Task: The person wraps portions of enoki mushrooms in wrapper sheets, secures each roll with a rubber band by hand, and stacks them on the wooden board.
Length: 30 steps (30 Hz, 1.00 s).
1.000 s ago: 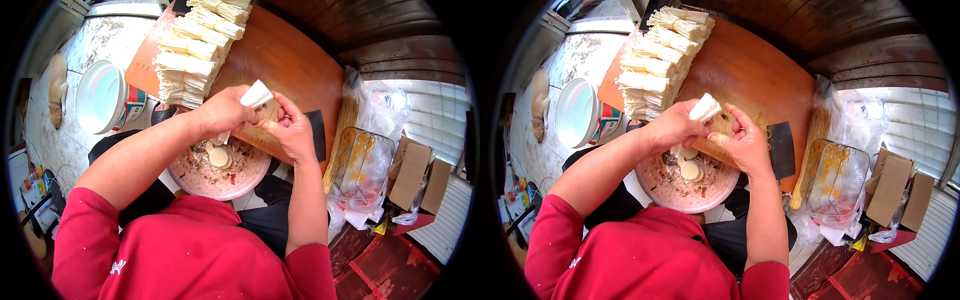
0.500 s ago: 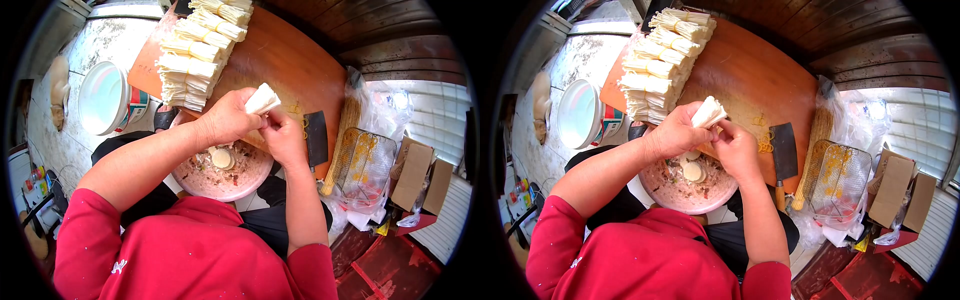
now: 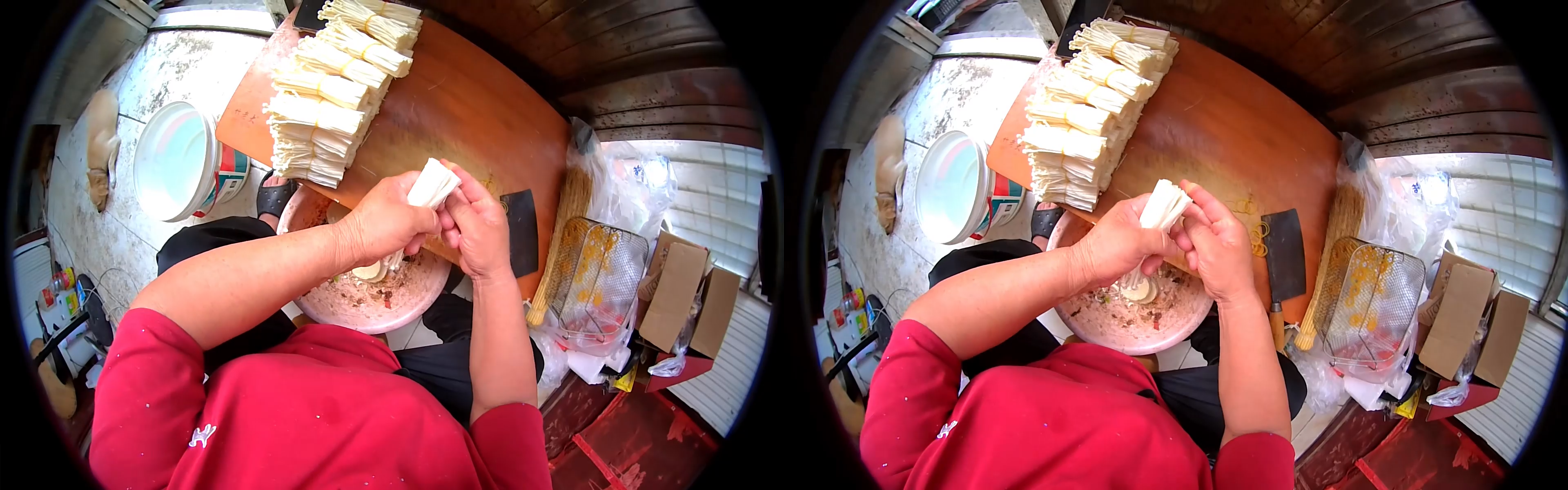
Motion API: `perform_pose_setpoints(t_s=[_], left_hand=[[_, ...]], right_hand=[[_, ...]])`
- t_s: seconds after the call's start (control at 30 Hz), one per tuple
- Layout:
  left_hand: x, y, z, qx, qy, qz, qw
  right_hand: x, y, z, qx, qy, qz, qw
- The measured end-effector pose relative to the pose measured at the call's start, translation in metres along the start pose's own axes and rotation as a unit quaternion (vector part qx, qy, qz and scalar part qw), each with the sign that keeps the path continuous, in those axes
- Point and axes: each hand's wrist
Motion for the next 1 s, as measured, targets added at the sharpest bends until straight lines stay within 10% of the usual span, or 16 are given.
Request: perform_pose_setpoints(t_s=[0.3, 0.57, 1.0], left_hand=[[-0.009, -0.001, 0.002, 0.328, -0.065, -0.050, 0.941], [0.004, -0.011, 0.027, 0.312, -0.094, 0.059, 0.944], [0.002, -0.009, 0.015, 0.540, 0.042, 0.157, 0.826]], right_hand=[[0.006, -0.059, 0.012, -0.559, -0.039, 0.023, 0.828], [0.000, -0.005, -0.004, -0.140, -0.042, -0.014, 0.989], [-0.003, -0.018, -0.002, -0.223, 0.052, -0.030, 0.973]])
Point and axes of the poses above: each hand's wrist, its own x-axis towards the middle knuckle, its own z-axis out of the back of the hand, y = z × x, and after that the axes turned 10 degrees about y, right-handed
